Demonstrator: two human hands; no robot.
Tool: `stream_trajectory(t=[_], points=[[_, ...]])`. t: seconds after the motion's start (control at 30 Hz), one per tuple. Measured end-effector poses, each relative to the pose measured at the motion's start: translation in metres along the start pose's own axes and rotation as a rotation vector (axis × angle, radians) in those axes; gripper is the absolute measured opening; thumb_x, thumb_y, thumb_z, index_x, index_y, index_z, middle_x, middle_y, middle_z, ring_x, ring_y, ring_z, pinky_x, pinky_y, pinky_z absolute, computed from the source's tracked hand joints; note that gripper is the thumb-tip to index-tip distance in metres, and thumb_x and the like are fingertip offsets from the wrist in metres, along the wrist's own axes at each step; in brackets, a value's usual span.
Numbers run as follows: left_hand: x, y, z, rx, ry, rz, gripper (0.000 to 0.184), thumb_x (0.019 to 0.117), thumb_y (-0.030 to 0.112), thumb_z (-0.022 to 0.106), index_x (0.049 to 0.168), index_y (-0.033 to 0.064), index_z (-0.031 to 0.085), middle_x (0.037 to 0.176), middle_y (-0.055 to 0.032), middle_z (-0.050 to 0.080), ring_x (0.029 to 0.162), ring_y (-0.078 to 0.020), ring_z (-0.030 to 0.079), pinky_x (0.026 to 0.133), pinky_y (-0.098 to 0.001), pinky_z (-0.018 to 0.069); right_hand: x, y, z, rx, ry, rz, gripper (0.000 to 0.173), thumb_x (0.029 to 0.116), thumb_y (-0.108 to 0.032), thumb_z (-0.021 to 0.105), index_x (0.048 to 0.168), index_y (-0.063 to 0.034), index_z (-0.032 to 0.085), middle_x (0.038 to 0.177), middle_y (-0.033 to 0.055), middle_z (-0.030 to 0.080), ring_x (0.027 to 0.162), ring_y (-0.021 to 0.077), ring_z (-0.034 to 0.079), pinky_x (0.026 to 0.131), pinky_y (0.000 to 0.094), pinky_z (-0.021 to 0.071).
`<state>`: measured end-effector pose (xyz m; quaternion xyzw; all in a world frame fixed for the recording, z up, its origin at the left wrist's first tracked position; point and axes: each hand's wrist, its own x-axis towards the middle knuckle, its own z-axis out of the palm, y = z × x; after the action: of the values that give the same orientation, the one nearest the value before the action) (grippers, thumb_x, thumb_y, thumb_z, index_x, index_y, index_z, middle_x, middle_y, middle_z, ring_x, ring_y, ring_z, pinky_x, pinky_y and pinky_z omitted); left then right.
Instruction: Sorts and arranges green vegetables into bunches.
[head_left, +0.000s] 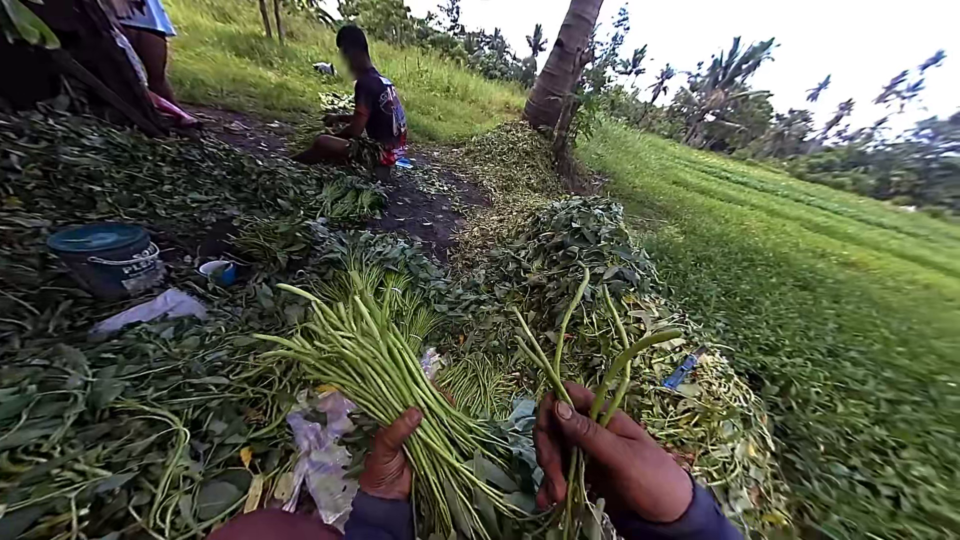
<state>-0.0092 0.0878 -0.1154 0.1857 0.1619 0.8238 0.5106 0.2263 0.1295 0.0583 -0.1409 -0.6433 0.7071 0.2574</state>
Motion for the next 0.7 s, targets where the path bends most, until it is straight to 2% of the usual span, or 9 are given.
stream_trajectory(t=[0.07,0.13,0.2,0.27,0.33,0.4,0.47,0.6,0.7], points=[[-0.007,-0.004,0.008,-0.028,-0.151,-0.071,0.054,0.0744,0.022,0.089,0.118,-0.0013,0.068,0.111,-0.0236,0.072,0.099,-0.0336,0.074,0.089,-0.0479,0.0612,0.022,0.010,0.011,-0.015,0.061,0.027,0.029,0.1103,-0.029,0.038,0.104,-0.0070,0.056,0.080,0.0045,0.067,0.063,0.0185,0.069,0.065,0.0406,0.0649],[-0.014,-0.010,0.022,-0.071,-0.289,-0.122,0.041,0.0769,0.017,0.087,0.113,0.0032,0.074,0.104,-0.0160,0.076,0.094,-0.0238,0.075,0.087,-0.0405,0.0614,0.045,0.021,0.022,0.004,0.136,0.053,0.030,0.1101,-0.023,0.033,0.104,-0.0037,0.054,0.079,0.0060,0.067,0.062,0.0195,0.069,0.064,0.0399,0.0649],[-0.016,-0.014,0.032,-0.140,-0.479,-0.143,0.035,0.0821,0.013,0.081,0.115,0.0064,0.072,0.100,-0.0079,0.072,0.093,-0.0168,0.068,0.090,-0.0345,0.0549,0.058,0.022,0.028,0.039,0.214,0.091,0.032,0.1109,-0.022,0.030,0.105,-0.0011,0.054,0.079,0.0077,0.066,0.062,0.0199,0.069,0.063,0.0393,0.0651],[-0.016,-0.010,0.028,-0.116,-0.451,-0.098,0.040,0.0822,0.017,0.082,0.120,0.0062,0.072,0.106,-0.0106,0.076,0.098,-0.0191,0.073,0.092,-0.0367,0.0594,0.055,0.016,0.026,0.011,0.212,0.082,0.032,0.1107,-0.023,0.031,0.106,-0.0020,0.054,0.080,0.0072,0.067,0.063,0.0187,0.069,0.064,0.0373,0.0648],[-0.004,0.003,0.017,-0.170,-0.488,-0.086,0.050,0.0850,0.019,0.080,0.129,0.0007,0.064,0.111,-0.0168,0.071,0.103,-0.0288,0.070,0.098,-0.0464,0.0557,0.036,0.007,0.017,-0.058,0.157,0.025,0.031,0.1108,-0.027,0.036,0.106,-0.0033,0.056,0.080,0.0063,0.068,0.061,0.0168,0.069,0.060,0.0346,0.0635],[0.006,0.022,0.004,-0.186,-0.437,-0.038,0.053,0.0831,0.021,0.081,0.129,0.0011,0.064,0.110,-0.0174,0.071,0.104,-0.0318,0.070,0.100,-0.0508,0.0545,0.010,-0.003,0.004,-0.041,0.087,-0.036,0.033,0.1114,-0.034,0.041,0.108,-0.0056,0.057,0.081,0.0059,0.067,0.059,0.0156,0.067,0.056,0.0342,0.0627],[0.010,0.043,-0.004,-0.183,-0.377,0.040,0.053,0.0828,0.023,0.082,0.128,0.0015,0.065,0.113,-0.0174,0.071,0.107,-0.0319,0.070,0.100,-0.0498,0.0555,-0.016,-0.017,-0.008,0.022,0.071,-0.095,0.034,0.1103,-0.038,0.045,0.109,-0.0073,0.060,0.081,0.0049,0.065,0.061,0.0157,0.067,0.056,0.0352,0.0631],[0.009,0.086,-0.006,-0.023,-0.266,0.234,0.051,0.0825,0.029,0.082,0.126,0.0065,0.070,0.117,-0.0137,0.072,0.110,-0.0278,0.071,0.101,-0.0448,0.0564,-0.049,-0.041,-0.028,0.084,0.207,-0.182,0.035,0.1075,-0.041,0.050,0.111,-0.0092,0.064,0.083,0.0060,0.066,0.061,0.0163,0.068,0.057,0.0352,0.0637],[0.001,0.112,-0.005,0.107,-0.206,0.326,0.046,0.0851,0.032,0.079,0.126,0.0109,0.071,0.121,-0.0111,0.072,0.114,-0.0255,0.069,0.103,-0.0433,0.0552,-0.049,-0.037,-0.047,0.055,0.388,-0.125,0.035,0.1050,-0.043,0.055,0.106,-0.0099,0.065,0.076,0.0065,0.064,0.051,0.0130,0.064,0.047,0.0300,0.0599]])
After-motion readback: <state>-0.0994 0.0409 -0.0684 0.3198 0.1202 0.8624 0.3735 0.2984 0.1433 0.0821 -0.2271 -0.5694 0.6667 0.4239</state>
